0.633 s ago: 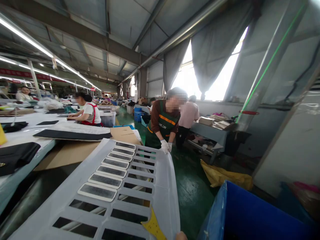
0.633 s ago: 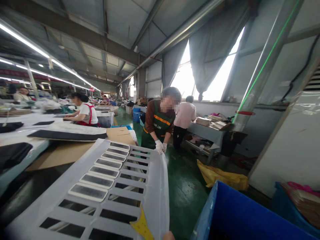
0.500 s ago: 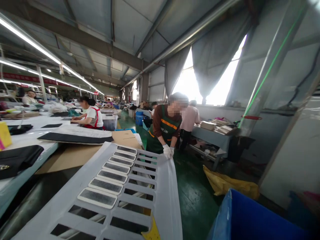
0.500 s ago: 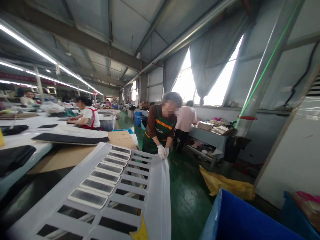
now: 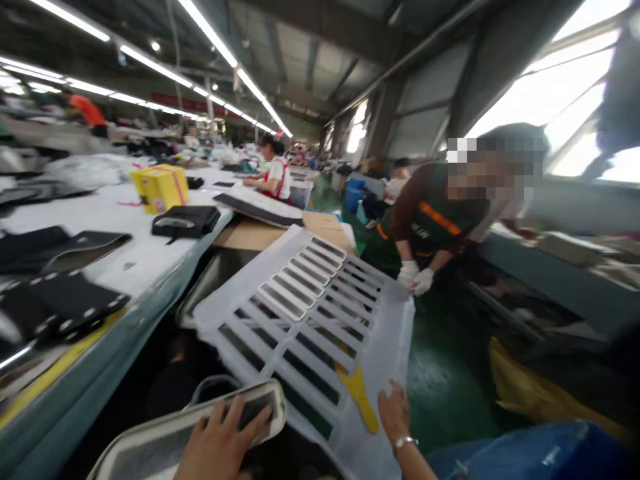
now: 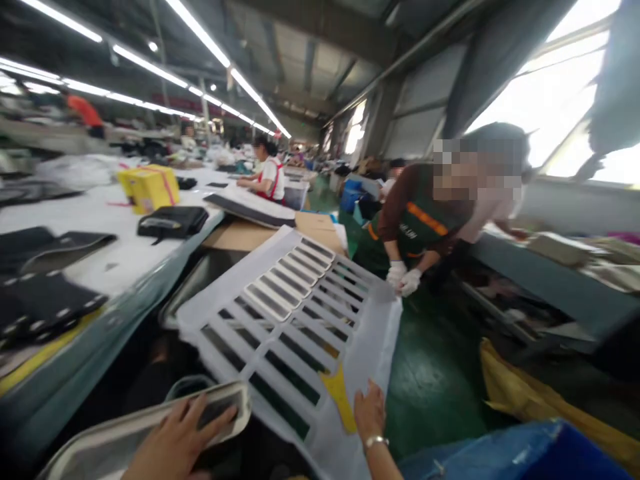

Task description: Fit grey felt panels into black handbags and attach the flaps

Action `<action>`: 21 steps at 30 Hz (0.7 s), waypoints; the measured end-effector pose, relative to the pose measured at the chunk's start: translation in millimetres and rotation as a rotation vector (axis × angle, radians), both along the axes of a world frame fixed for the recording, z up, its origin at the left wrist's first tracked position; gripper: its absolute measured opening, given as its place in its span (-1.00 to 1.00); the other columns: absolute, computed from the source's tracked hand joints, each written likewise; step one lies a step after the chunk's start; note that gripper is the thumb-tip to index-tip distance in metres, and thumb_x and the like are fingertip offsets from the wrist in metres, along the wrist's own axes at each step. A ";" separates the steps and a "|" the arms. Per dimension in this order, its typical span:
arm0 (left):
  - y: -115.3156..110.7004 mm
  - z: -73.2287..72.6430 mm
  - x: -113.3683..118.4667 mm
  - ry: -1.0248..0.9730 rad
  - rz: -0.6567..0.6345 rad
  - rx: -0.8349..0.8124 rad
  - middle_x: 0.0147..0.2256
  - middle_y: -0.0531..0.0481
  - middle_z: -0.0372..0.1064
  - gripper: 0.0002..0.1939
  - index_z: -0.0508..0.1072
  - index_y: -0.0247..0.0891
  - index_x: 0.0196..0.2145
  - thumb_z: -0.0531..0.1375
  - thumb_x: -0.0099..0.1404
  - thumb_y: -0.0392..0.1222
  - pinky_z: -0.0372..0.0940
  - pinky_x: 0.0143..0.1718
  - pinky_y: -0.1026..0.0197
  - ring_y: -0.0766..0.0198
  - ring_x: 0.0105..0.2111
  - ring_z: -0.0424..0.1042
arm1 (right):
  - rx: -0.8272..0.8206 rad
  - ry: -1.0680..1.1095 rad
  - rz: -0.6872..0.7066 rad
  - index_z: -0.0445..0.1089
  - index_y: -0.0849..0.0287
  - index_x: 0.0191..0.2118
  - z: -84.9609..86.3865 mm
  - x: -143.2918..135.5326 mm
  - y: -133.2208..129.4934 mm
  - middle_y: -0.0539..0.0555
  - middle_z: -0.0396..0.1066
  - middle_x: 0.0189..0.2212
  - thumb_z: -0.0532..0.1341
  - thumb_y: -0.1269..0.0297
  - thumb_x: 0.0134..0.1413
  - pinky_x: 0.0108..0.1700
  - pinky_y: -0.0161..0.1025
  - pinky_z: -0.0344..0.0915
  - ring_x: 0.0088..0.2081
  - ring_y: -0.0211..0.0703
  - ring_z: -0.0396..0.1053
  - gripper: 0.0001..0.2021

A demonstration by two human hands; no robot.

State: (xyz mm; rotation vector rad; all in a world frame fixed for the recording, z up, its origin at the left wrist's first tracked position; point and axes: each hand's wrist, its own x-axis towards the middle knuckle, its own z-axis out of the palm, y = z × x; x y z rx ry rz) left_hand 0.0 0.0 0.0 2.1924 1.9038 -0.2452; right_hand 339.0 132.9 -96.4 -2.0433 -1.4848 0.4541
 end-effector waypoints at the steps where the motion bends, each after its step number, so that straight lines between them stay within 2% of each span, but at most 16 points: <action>1: 0.7 -5.4 -3.6 0.012 0.050 -0.032 0.17 -0.12 0.06 -0.18 0.05 0.22 0.19 0.32 0.04 -0.14 0.08 0.04 -0.21 -0.18 0.15 0.06 | -0.047 0.027 0.048 0.29 0.18 -0.04 -11.7 -15.0 4.0 0.24 0.28 -0.02 0.10 0.24 0.13 0.09 0.03 0.16 0.03 0.06 0.25 -0.72; 3: 4.4 -15.1 -9.8 -0.007 0.086 -0.014 0.16 -0.12 0.06 -0.15 0.07 0.27 0.16 0.36 -0.03 -0.07 0.10 0.01 -0.24 -0.21 0.13 0.07 | -0.121 0.106 0.190 0.27 0.24 -0.07 -23.1 -48.2 15.6 0.27 0.32 -0.07 0.04 0.19 0.11 0.10 0.02 0.16 -0.01 0.08 0.29 -0.68; 5: 7.5 -21.9 -13.2 -0.029 0.095 0.015 0.15 -0.13 0.05 -0.12 0.08 0.27 0.16 0.38 -0.08 0.00 0.09 0.00 -0.27 -0.23 0.11 0.08 | -0.189 0.204 0.378 0.29 0.21 -0.13 -18.5 -83.0 23.4 0.20 0.39 -0.16 0.01 0.09 0.09 0.01 -0.05 0.27 -0.13 0.00 0.39 -0.66; 8: 7.7 -26.7 -14.0 -0.056 0.085 0.059 0.14 -0.13 0.05 -0.11 0.10 0.26 0.15 0.39 -0.10 0.03 0.10 -0.02 -0.28 -0.22 0.10 0.07 | -0.295 0.329 0.599 0.32 0.18 -0.24 7.5 -129.0 18.1 0.08 0.42 -0.36 0.00 -0.04 0.08 -0.21 -0.19 0.39 -0.35 -0.15 0.45 -0.62; 11: 5.4 -28.2 -14.3 -0.072 0.084 0.101 0.12 -0.13 0.06 -0.15 0.11 0.25 0.15 0.37 -0.07 0.03 0.10 -0.04 -0.28 -0.21 0.08 0.06 | -0.431 0.468 0.760 0.32 0.20 -0.30 35.7 -160.3 2.5 0.01 0.37 -0.49 0.00 -0.09 0.09 -0.32 -0.25 0.40 -0.47 -0.23 0.41 -0.59; 13: 4.6 -27.5 -15.4 -0.086 0.085 0.103 0.11 -0.14 0.07 -0.18 0.13 0.24 0.14 0.36 -0.05 0.03 0.10 -0.04 -0.26 -0.20 0.07 0.06 | -0.528 0.493 0.853 0.31 0.21 -0.36 49.2 -171.6 -5.4 -0.01 0.34 -0.53 0.00 -0.10 0.10 -0.37 -0.28 0.38 -0.50 -0.26 0.38 -0.58; 15: 4.4 -25.7 -16.8 -0.100 0.085 0.097 0.09 -0.14 0.09 -0.23 0.14 0.21 0.14 0.34 0.00 0.02 0.11 -0.05 -0.24 -0.18 0.06 0.07 | -0.588 0.413 0.933 0.29 0.20 -0.41 57.8 -177.4 -9.2 -0.02 0.35 -0.56 0.01 -0.10 0.11 -0.42 -0.33 0.35 -0.52 -0.28 0.37 -0.58; 21: 4.0 -23.6 -19.8 -0.123 0.085 0.103 0.08 -0.17 0.10 -0.42 0.16 0.16 0.14 0.20 0.18 -0.04 0.09 -0.08 -0.29 -0.19 0.04 0.08 | -0.703 0.071 1.075 0.25 0.18 -0.47 64.8 -183.2 -9.4 -0.02 0.41 -0.60 0.03 0.07 0.14 -0.48 -0.40 0.27 -0.57 -0.31 0.38 -0.70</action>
